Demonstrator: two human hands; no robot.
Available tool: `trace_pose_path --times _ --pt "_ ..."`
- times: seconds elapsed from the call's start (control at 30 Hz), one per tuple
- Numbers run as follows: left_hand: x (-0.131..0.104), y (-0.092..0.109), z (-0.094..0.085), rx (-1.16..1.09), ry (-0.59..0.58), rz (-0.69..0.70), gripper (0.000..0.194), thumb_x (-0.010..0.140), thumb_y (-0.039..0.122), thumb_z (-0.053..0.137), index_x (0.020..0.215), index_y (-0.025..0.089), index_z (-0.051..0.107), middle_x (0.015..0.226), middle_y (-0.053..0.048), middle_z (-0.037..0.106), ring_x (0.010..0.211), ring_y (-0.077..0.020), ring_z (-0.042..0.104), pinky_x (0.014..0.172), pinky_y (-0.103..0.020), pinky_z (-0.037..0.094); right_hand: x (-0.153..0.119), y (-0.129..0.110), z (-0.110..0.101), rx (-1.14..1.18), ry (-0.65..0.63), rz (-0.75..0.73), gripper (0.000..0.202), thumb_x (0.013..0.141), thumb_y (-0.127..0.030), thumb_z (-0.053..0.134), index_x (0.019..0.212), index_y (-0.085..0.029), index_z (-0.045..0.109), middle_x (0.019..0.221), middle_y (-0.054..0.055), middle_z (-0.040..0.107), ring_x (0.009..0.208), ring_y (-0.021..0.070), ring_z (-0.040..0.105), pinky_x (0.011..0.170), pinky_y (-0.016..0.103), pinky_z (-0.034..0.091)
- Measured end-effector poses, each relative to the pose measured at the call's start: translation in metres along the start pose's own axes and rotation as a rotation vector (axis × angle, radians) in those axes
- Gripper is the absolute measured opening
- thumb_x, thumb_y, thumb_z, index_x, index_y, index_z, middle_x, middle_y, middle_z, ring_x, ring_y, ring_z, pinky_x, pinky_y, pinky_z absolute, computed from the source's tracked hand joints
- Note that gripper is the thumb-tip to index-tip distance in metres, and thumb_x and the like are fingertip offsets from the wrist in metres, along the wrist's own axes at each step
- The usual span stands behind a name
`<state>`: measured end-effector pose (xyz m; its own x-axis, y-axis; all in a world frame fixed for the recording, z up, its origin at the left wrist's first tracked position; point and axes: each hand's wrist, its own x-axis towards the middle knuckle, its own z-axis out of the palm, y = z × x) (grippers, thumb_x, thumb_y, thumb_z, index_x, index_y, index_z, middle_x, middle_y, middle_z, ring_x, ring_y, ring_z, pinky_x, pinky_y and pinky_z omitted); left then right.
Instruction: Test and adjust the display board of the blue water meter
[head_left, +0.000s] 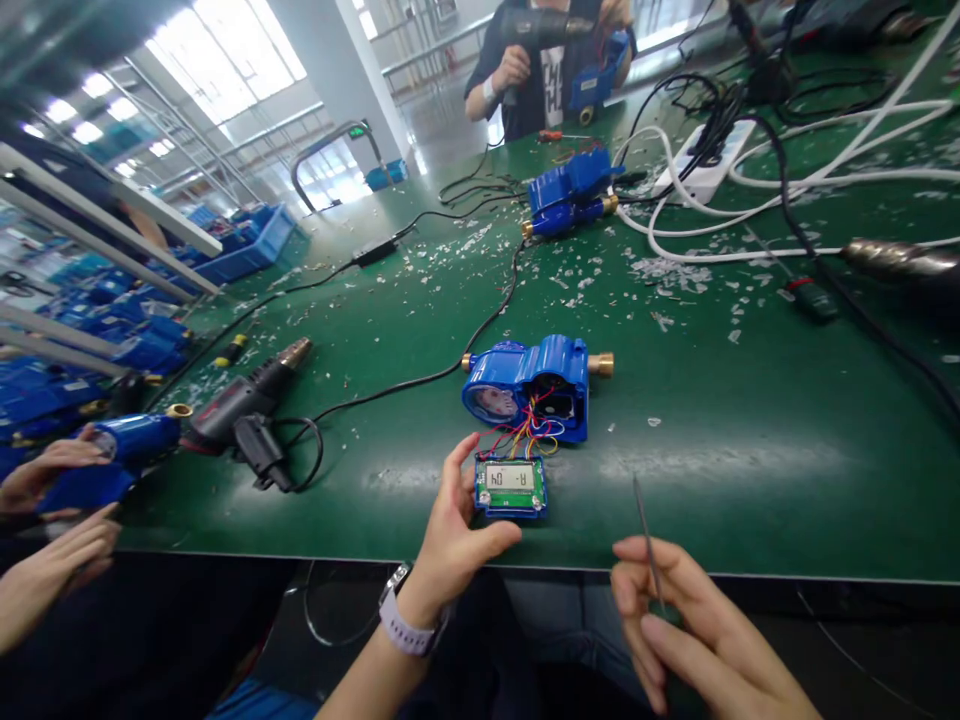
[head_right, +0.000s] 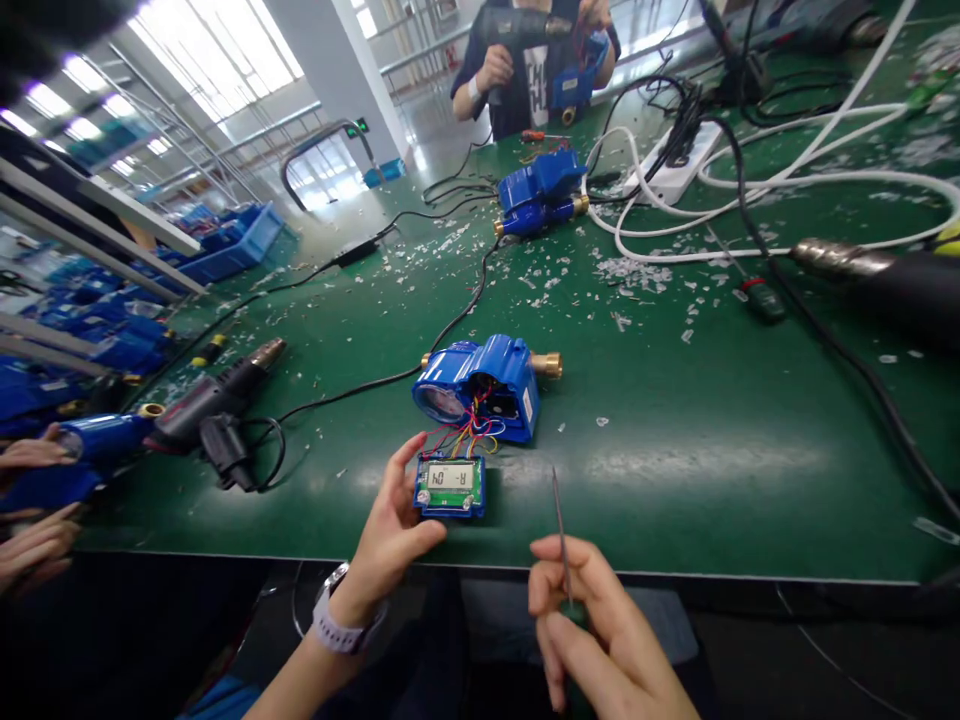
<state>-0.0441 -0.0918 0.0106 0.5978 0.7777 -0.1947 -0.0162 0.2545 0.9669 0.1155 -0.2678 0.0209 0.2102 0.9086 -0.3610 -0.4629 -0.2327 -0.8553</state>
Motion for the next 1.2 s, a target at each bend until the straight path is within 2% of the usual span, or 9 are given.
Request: trace_pose_path --times 0.13,0.27,0.57,0.7,0.83,0.97,1.03,1.13,1.2 --pt "-0.001 -0.001 0.009 0.063 0.057 0.006 0.083 0.068 0.028 0.083 0.135 0.021 0.035 0.126 -0.010 0.060 0.110 -0.0247 0.062 0.095 -0.034 0.050 0.019 -0.015 0.004 -0.254 -0.010 -0.187 0.029 0.103 -0.033 0.041 0.132 -0.032 0.042 0.110 0.004 0.056 0.064 0.0124 0.057 0.065 0.029 0.052" --pt "-0.001 0.003 0.004 0.083 -0.027 0.004 0.076 0.069 0.025 0.081 0.134 0.018 0.043 0.124 -0.010 0.063 0.111 -0.0265 0.062 0.098 -0.037 0.049 0.044 -0.028 0.001 -0.532 0.037 -0.343 0.027 0.101 -0.031 0.044 0.128 -0.031 0.046 0.123 0.005 0.054 0.062 0.0104 0.056 0.065 0.029 0.050" --pt "-0.004 0.016 -0.033 0.189 -0.339 0.020 0.085 0.072 0.033 0.080 0.145 0.023 0.038 0.145 -0.011 0.049 0.131 -0.0322 0.049 0.114 -0.053 0.033 0.060 -0.015 0.016 -0.661 -0.196 -0.214 0.036 0.099 -0.033 0.037 0.133 -0.021 0.040 0.091 0.005 0.062 0.071 0.0193 0.057 0.078 0.041 0.043" --pt "-0.018 0.003 -0.032 0.213 -0.176 0.055 0.082 0.076 0.039 0.076 0.145 0.020 0.036 0.143 -0.014 0.050 0.129 -0.0326 0.050 0.112 -0.052 0.036 0.055 -0.007 0.025 -0.621 -0.186 -0.178 0.036 0.100 -0.033 0.037 0.133 -0.020 0.038 0.076 0.000 0.058 0.064 0.0183 0.056 0.077 0.040 0.043" --pt "-0.036 -0.010 -0.019 0.241 -0.023 0.141 0.070 0.088 0.051 0.059 0.145 0.021 0.032 0.144 -0.014 0.048 0.129 -0.0309 0.051 0.110 -0.049 0.039 0.050 -0.002 0.033 -0.557 -0.167 -0.176 0.035 0.100 -0.031 0.037 0.134 -0.020 0.037 0.086 0.002 0.060 0.059 0.0146 0.055 0.077 0.038 0.046" --pt "-0.040 -0.014 -0.006 0.397 0.117 0.157 0.103 0.060 0.069 0.075 0.138 0.021 0.029 0.133 -0.017 0.053 0.120 -0.0366 0.055 0.104 -0.056 0.042 0.044 0.003 0.038 -0.520 -0.118 -0.184 0.033 0.101 -0.034 0.039 0.133 -0.024 0.040 0.125 0.011 0.053 0.055 0.0103 0.055 0.066 0.032 0.051" --pt "-0.037 -0.012 -0.004 0.521 0.187 0.147 0.106 0.050 0.067 0.082 0.132 0.020 0.034 0.126 -0.017 0.055 0.115 -0.0380 0.057 0.101 -0.059 0.043 0.042 0.005 0.037 -0.547 -0.115 -0.186 0.035 0.100 -0.033 0.040 0.133 -0.023 0.040 0.127 0.012 0.052 0.059 0.0115 0.058 0.076 0.035 0.052" --pt "-0.032 -0.008 -0.005 0.667 0.212 0.147 0.085 0.058 0.050 0.084 0.124 0.021 0.038 0.119 -0.014 0.057 0.110 -0.0358 0.058 0.096 -0.058 0.045 0.041 0.006 0.033 -0.594 -0.148 -0.193 0.037 0.099 -0.030 0.040 0.135 -0.022 0.040 0.117 0.010 0.059 0.064 0.0136 0.060 0.095 0.042 0.044" --pt "-0.031 -0.005 -0.008 0.716 0.202 0.161 0.074 0.063 0.036 0.079 0.124 0.021 0.038 0.119 -0.013 0.057 0.110 -0.0335 0.058 0.095 -0.055 0.047 0.041 0.006 0.030 -0.609 -0.200 -0.175 0.039 0.100 -0.028 0.038 0.139 -0.023 0.038 0.097 0.005 0.064 0.065 0.0159 0.061 0.095 0.044 0.044"
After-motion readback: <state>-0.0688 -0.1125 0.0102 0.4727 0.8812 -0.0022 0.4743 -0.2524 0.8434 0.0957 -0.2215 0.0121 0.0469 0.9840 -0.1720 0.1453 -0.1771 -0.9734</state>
